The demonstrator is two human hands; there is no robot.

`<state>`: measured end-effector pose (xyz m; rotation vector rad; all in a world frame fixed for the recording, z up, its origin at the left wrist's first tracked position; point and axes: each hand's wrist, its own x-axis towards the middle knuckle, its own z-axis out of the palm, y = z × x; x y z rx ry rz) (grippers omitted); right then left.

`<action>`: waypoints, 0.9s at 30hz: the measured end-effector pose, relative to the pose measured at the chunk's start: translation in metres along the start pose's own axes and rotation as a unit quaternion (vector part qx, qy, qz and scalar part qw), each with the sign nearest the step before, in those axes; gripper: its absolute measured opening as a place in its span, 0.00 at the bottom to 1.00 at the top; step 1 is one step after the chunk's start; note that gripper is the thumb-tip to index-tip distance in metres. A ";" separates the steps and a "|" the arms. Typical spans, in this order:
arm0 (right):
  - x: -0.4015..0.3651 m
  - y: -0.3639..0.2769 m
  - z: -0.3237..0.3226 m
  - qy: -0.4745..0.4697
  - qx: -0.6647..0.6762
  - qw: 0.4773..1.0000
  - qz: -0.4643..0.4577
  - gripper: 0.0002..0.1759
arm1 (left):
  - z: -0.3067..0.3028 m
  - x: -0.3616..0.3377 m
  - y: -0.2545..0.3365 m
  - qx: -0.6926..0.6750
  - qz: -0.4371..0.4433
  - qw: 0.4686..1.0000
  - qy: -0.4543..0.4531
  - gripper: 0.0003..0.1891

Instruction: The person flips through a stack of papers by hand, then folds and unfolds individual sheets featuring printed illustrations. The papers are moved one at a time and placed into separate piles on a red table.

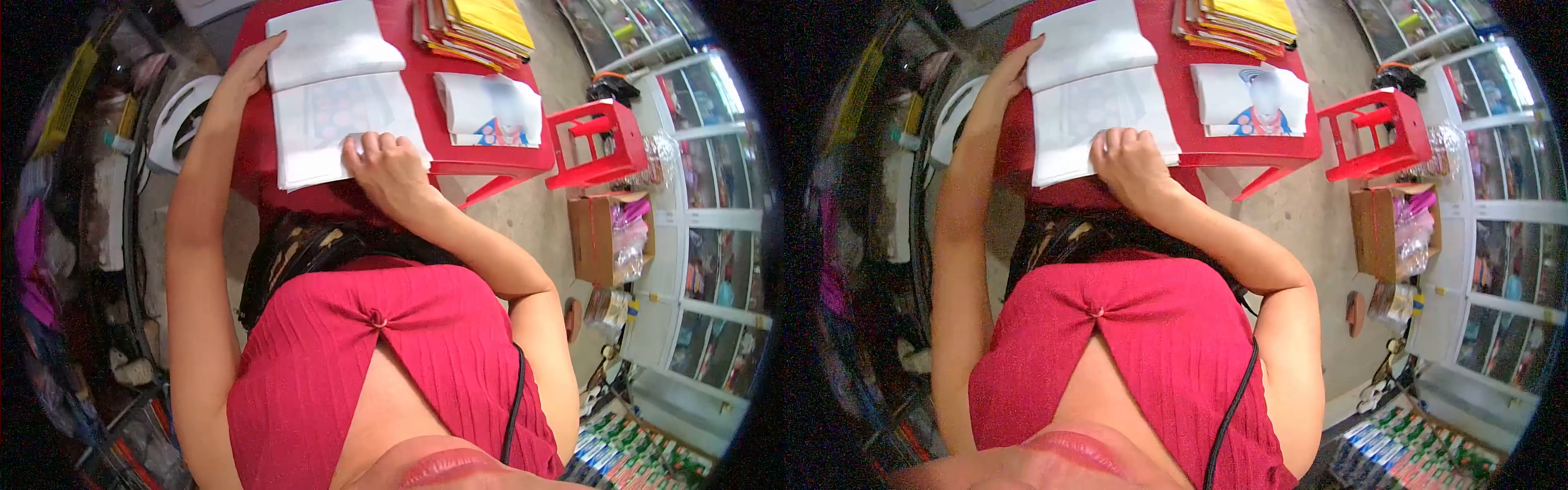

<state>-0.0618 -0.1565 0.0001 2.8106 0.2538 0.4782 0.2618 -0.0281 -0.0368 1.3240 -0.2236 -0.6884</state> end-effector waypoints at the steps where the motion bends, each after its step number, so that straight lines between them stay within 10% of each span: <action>1: 0.000 0.000 0.001 -0.001 -0.008 1.000 -0.011 0.21 | 0.001 0.001 0.001 0.004 0.000 1.000 -0.010 0.26; 20: -0.002 -0.004 0.004 0.017 -0.009 1.000 -0.009 0.18 | -0.008 0.027 0.007 -0.030 -0.063 0.997 -0.015 0.25; 27: -0.012 0.025 -0.009 0.043 0.119 0.991 -0.033 0.15 | 0.010 0.021 0.008 0.048 0.083 0.995 0.028 0.23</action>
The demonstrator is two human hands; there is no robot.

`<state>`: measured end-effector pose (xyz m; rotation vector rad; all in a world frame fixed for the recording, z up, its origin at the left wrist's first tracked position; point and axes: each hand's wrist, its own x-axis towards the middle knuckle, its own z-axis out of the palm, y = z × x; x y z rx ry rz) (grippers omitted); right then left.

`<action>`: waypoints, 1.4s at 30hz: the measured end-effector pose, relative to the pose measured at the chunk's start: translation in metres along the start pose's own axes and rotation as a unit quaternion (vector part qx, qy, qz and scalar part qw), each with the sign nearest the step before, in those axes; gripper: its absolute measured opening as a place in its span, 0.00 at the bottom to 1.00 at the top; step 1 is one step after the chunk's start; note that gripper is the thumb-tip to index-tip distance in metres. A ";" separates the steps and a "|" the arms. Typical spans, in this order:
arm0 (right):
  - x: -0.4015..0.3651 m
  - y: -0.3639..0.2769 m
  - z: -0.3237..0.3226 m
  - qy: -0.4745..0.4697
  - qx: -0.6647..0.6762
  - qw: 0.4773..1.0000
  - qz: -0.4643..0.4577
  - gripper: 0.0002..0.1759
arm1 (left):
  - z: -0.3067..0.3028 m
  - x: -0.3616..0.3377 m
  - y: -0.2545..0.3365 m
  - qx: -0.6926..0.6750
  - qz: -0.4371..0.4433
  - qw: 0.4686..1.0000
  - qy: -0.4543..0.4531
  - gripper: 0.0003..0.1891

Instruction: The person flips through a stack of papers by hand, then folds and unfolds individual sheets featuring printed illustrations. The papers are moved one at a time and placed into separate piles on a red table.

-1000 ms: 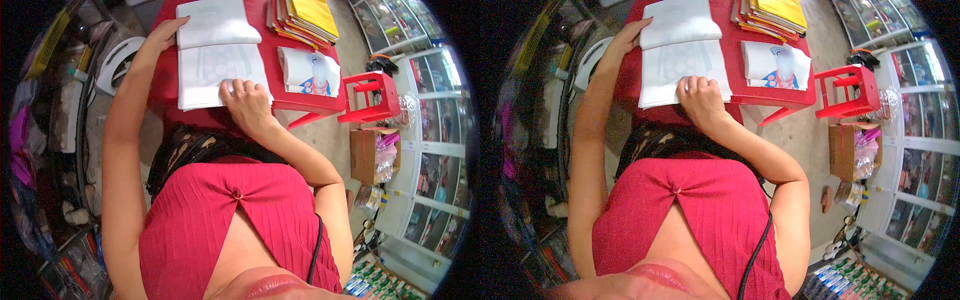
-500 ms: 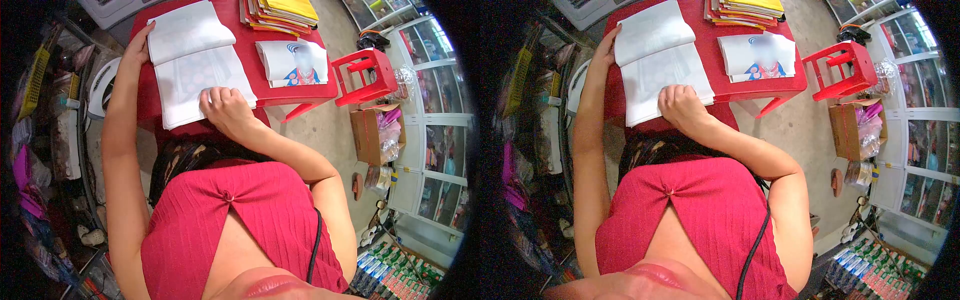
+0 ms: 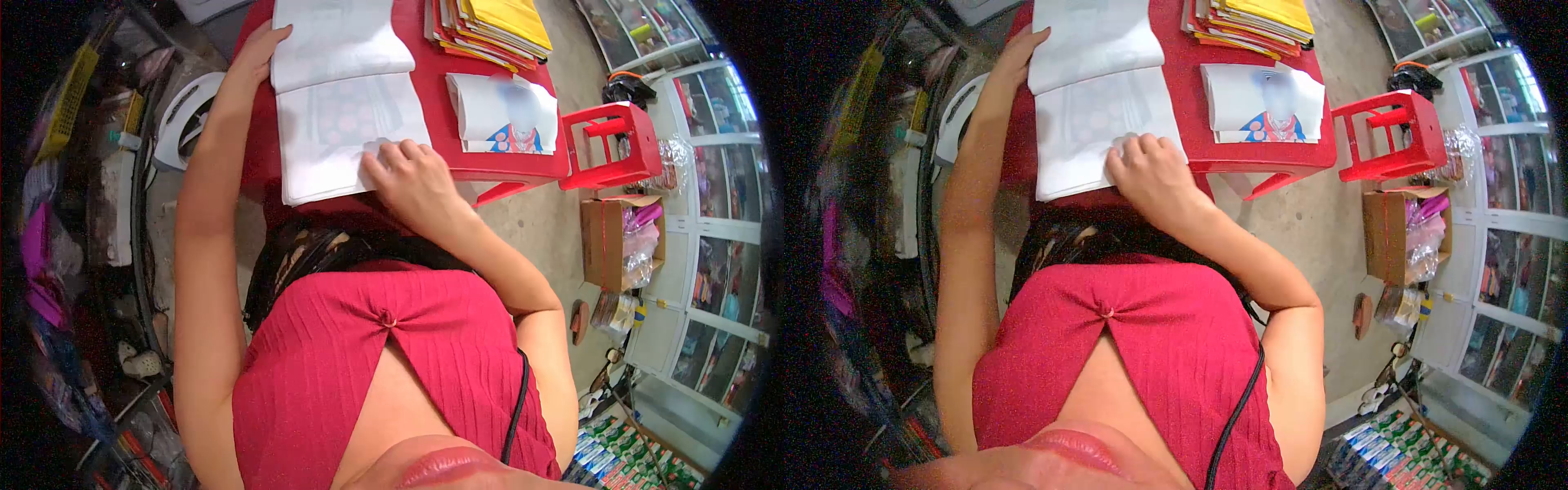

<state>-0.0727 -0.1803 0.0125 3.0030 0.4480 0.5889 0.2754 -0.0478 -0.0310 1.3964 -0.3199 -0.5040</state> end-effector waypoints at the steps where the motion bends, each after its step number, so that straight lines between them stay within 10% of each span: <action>1: -0.002 0.004 -0.004 -0.001 0.004 1.000 -0.007 0.15 | -0.001 0.006 -0.003 0.005 0.009 1.000 -0.003 0.23; 11: 0.010 0.007 -0.012 0.048 0.068 0.996 -0.034 0.09 | -0.019 0.034 -0.026 0.142 0.066 0.985 0.067 0.19; 14: 0.013 -0.002 -0.020 -0.067 0.092 0.993 -0.038 0.14 | -0.010 0.032 -0.021 0.034 0.126 0.991 0.023 0.16; 26: 0.010 0.009 -0.012 0.033 0.275 0.961 0.008 0.04 | -0.018 0.029 -0.016 0.347 0.131 0.906 0.204 0.19; 29: 0.013 0.010 -0.016 0.028 0.294 0.955 0.029 0.05 | -0.032 0.019 -0.012 0.497 0.342 0.751 0.269 0.20; 31: 0.016 0.011 -0.021 0.004 0.316 0.947 0.056 0.05 | -0.011 -0.035 0.034 0.264 0.205 0.941 0.055 0.23; 34: 0.022 0.015 -0.029 -0.017 0.349 0.935 0.068 0.06 | 0.004 -0.095 0.058 0.268 0.146 0.952 -0.029 0.31; 42: 0.025 0.016 -0.041 -0.022 0.372 0.926 0.051 0.05 | 0.008 -0.181 0.065 0.233 0.154 0.946 -0.165 0.16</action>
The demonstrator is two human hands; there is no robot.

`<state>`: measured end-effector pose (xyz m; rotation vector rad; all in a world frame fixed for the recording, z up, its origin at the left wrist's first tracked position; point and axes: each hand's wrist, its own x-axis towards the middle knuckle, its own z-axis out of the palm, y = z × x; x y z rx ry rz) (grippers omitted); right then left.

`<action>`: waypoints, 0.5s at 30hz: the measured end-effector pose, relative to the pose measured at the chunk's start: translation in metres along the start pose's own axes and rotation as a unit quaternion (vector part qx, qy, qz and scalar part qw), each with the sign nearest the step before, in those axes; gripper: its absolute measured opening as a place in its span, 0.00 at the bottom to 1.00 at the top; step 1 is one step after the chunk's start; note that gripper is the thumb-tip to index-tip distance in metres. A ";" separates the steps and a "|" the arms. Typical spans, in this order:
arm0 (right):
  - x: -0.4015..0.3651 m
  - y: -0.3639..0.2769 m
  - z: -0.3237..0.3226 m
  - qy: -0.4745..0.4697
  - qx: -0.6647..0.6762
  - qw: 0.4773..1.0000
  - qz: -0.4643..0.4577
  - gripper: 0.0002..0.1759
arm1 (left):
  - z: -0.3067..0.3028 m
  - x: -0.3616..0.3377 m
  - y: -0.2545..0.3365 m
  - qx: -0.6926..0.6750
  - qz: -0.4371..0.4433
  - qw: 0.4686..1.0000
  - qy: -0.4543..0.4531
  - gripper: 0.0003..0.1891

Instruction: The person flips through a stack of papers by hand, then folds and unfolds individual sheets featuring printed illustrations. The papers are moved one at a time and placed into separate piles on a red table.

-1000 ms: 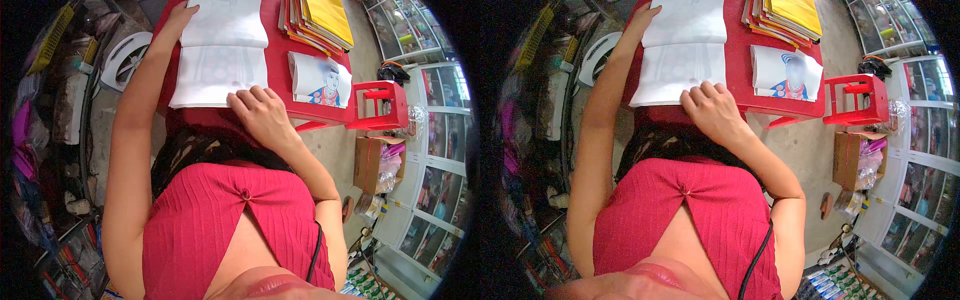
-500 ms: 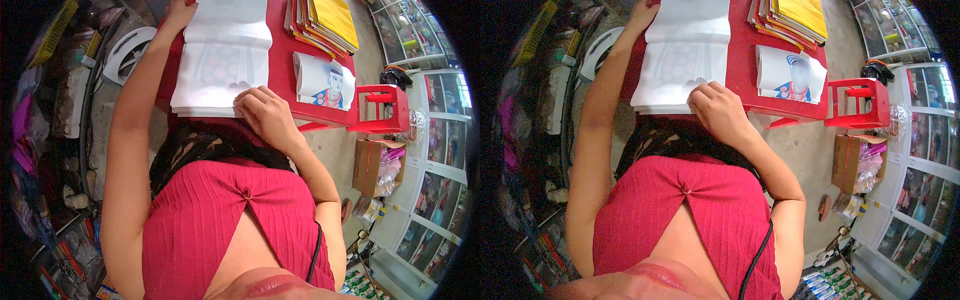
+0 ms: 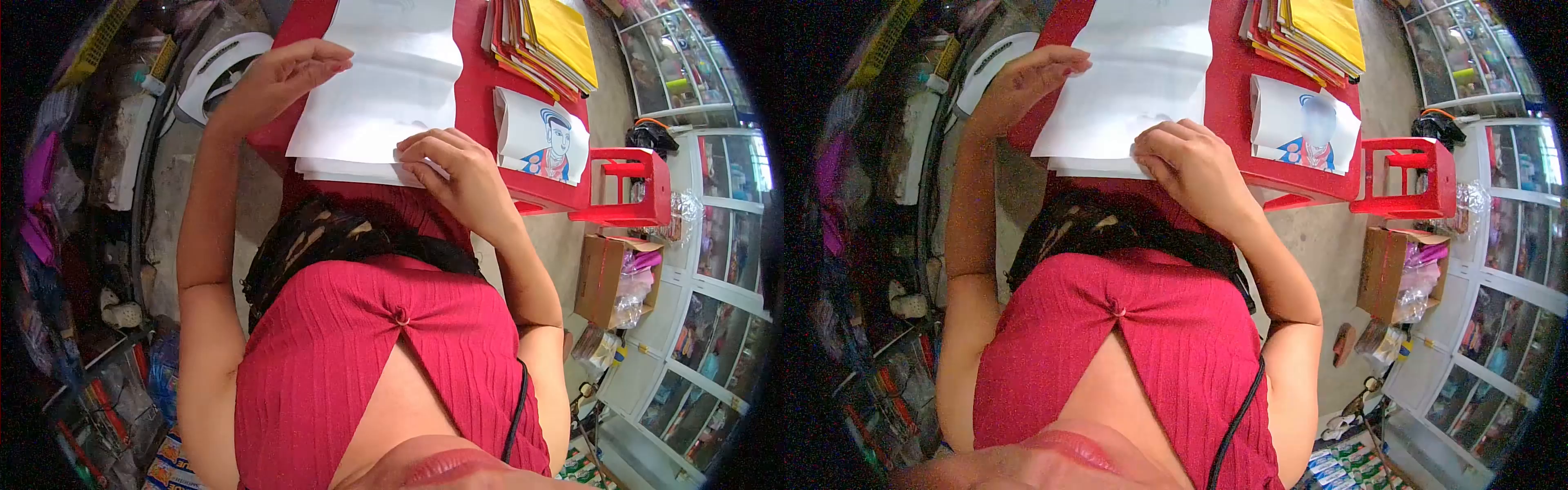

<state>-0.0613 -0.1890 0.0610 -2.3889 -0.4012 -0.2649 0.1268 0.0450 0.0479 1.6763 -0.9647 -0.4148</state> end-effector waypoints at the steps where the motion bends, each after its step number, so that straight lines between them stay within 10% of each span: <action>1: -0.002 -0.001 0.001 -0.009 0.004 1.000 0.000 0.05 | 0.002 -0.005 -0.002 -0.001 -0.002 1.000 0.002 0.16; 7: -0.013 -0.009 0.003 -0.063 0.004 0.998 0.013 0.03 | 0.023 -0.021 -0.002 0.068 -0.054 0.994 -0.061 0.16; 15: -0.023 -0.016 -0.006 -0.091 0.046 0.994 0.037 0.05 | 0.050 -0.014 -0.020 0.295 0.122 0.946 -0.062 0.22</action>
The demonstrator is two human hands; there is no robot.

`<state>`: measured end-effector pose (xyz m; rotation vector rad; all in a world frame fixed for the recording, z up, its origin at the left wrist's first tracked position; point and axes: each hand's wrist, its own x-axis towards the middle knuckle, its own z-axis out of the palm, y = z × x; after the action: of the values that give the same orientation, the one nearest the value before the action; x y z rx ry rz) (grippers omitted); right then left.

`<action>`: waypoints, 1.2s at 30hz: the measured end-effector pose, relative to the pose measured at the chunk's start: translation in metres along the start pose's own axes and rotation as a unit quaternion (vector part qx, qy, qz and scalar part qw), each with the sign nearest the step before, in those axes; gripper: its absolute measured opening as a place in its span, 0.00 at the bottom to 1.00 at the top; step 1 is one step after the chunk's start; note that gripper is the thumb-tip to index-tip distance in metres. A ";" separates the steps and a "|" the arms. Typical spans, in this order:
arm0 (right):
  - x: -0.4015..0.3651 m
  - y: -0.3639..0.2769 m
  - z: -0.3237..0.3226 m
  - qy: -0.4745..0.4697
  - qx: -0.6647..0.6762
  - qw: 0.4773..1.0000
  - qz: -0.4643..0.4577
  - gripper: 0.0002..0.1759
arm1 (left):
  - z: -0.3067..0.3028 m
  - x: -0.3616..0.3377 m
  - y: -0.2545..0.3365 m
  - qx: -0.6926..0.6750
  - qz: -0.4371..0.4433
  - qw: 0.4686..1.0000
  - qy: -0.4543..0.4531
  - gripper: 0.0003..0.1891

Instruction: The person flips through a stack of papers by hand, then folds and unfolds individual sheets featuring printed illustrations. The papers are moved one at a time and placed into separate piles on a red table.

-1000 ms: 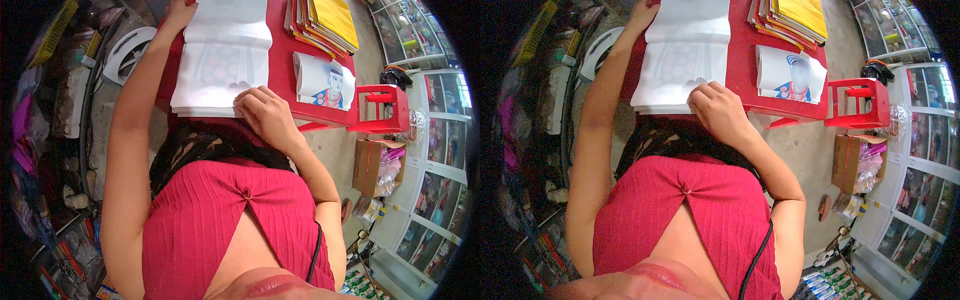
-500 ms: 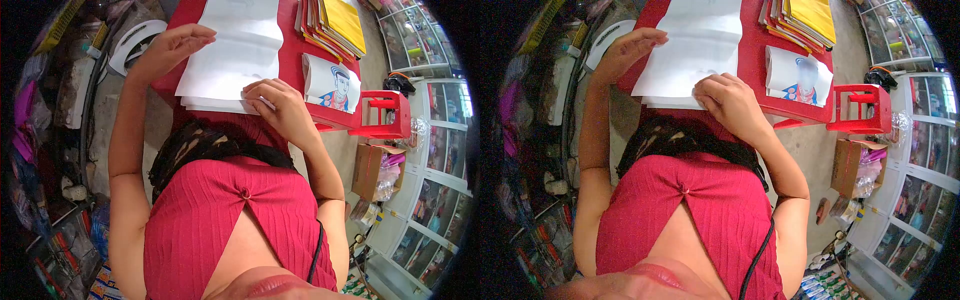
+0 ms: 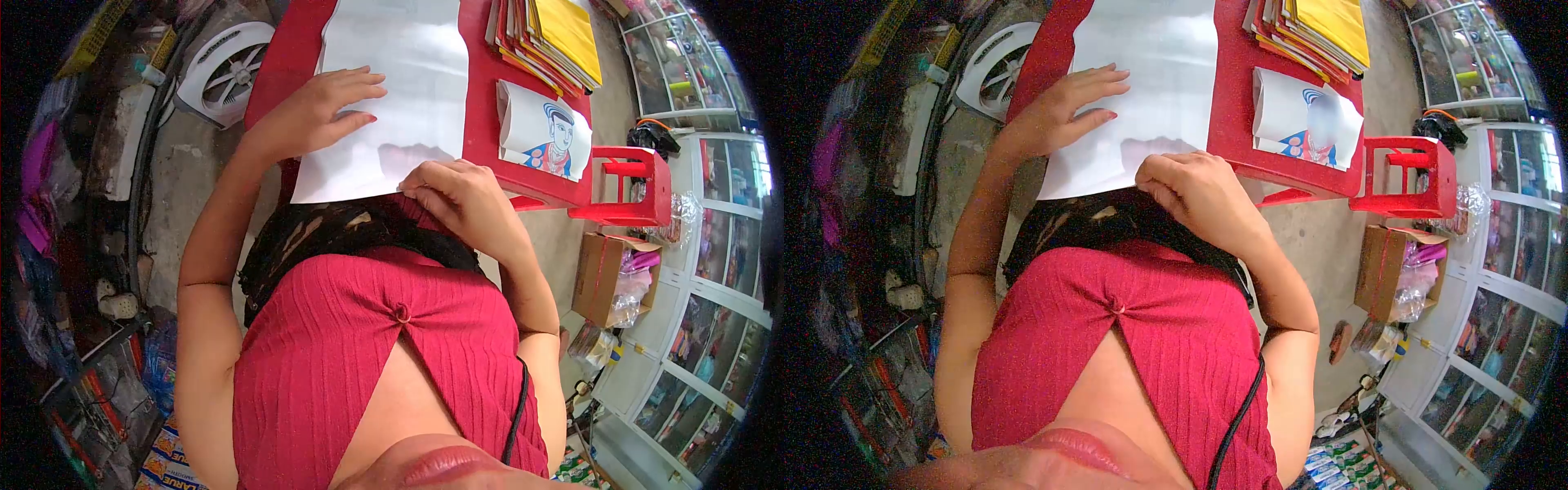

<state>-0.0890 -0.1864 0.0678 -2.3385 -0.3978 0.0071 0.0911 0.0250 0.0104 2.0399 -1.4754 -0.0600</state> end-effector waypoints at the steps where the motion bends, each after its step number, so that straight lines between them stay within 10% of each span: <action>1: -0.001 0.000 0.000 -0.001 0.019 1.000 -0.013 0.04 | 0.001 0.000 0.002 0.000 0.000 1.000 -0.001 0.22; 16: 0.047 0.041 -0.020 0.084 0.152 0.983 0.062 0.09 | 0.011 -0.019 -0.021 0.029 0.065 0.995 -0.065 0.26; 24: 0.078 0.092 -0.001 0.094 0.084 0.987 0.097 0.09 | -0.016 -0.027 0.004 -0.264 -0.304 0.910 -0.099 0.23; 29: 0.078 0.100 0.001 0.111 0.093 0.985 0.096 0.11 | -0.007 -0.048 -0.007 -0.378 -0.303 0.856 0.182 0.22; 36: 0.073 0.092 0.005 0.143 0.097 0.979 0.112 0.12 | 0.000 -0.046 0.039 -0.375 -0.308 0.858 0.170 0.29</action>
<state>0.0061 -0.2239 0.0088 -2.1390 0.0096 -0.1734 0.0407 0.0582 0.0159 1.6475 -0.4104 -0.4370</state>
